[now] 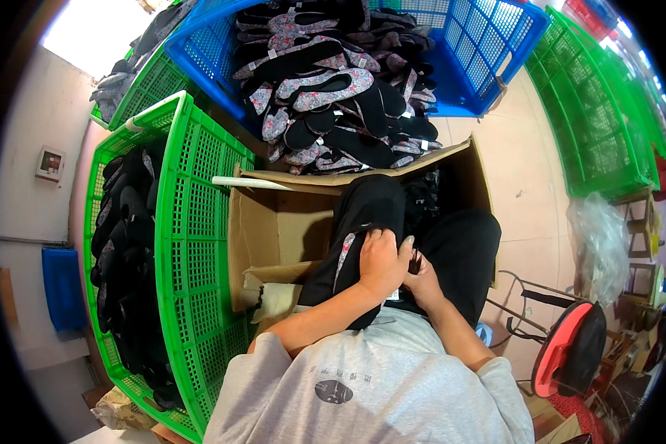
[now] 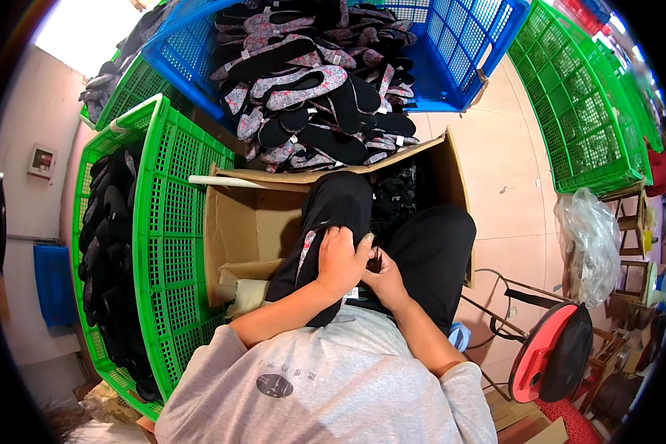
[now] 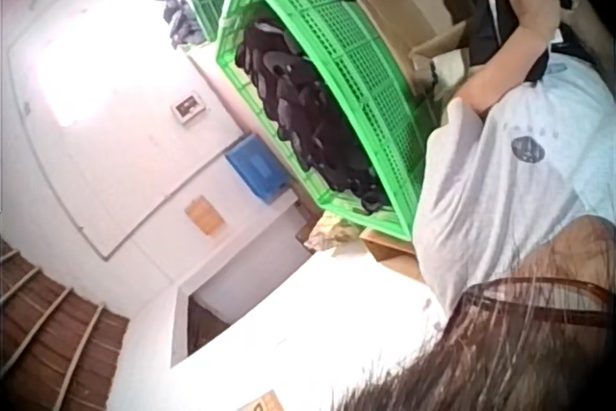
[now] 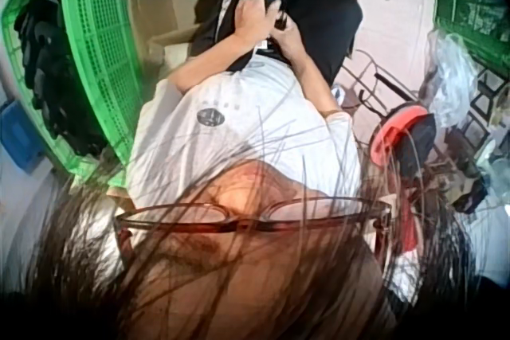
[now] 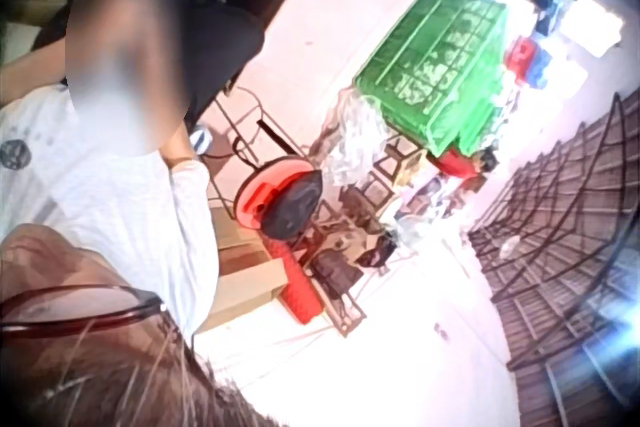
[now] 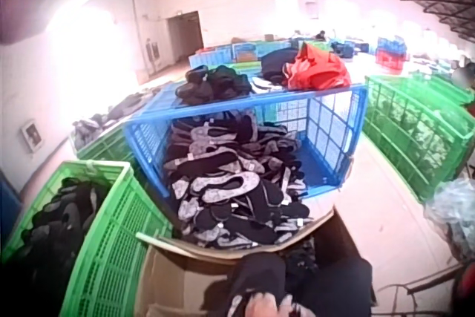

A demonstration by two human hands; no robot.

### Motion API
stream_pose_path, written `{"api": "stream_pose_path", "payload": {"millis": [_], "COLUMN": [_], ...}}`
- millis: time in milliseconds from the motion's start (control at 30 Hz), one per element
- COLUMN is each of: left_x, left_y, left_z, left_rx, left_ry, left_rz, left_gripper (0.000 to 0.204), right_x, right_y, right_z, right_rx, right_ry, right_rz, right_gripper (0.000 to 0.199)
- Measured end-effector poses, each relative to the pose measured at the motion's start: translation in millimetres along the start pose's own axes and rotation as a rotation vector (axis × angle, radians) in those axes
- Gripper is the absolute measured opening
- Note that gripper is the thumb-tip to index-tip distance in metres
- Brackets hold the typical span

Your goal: The person sits on the floor and uses scissors to trim excess fabric and threads from the edges of floral-patterned slippers. They handle the slippers one at a time, turning them over to trim different sides, and place the finished items into a green crate.

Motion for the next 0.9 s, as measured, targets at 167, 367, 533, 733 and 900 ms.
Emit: {"api": "stream_pose_path", "payload": {"millis": [167, 367, 533, 733, 900], "left_x": [19.7, 68.0, 50.8, 35.2, 47.0], "left_y": [-6.2, 26.9, 35.1, 34.2, 25.4], "left_z": [-8.6, 11.0, 46.8, 63.9, 53.3], "left_rx": [-0.192, -0.319, -0.166, 0.021, -0.076], "left_ry": [-0.063, 0.061, -0.171, -0.363, -0.214], "left_rz": [0.155, -0.094, 0.118, 0.209, 0.067], "left_gripper": [0.023, 0.032, 0.027, 0.024, 0.024], "right_x": [14.6, 0.3, 1.7, 8.3, 0.8], "right_y": [5.1, 5.3, 4.5, 8.9, 1.7], "right_z": [-29.9, -16.9, -15.8, -25.9, -18.0], "right_rx": [0.094, 0.083, 0.108, 0.137, -0.016], "right_ry": [-0.134, -0.208, -0.281, -0.332, -0.237], "right_rz": [-0.072, -0.071, -0.066, -0.068, -0.036], "right_gripper": [0.024, 0.027, 0.023, 0.019, 0.013]}}
Point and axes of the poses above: each hand's wrist, its own y-axis towards the middle knuckle, its own x-axis out of the back of the hand, z = x × y, the point moved 4 cm from there along y, towards the middle knuckle, and after that the axes turned 6 degrees about y, right-handed, at the moved point
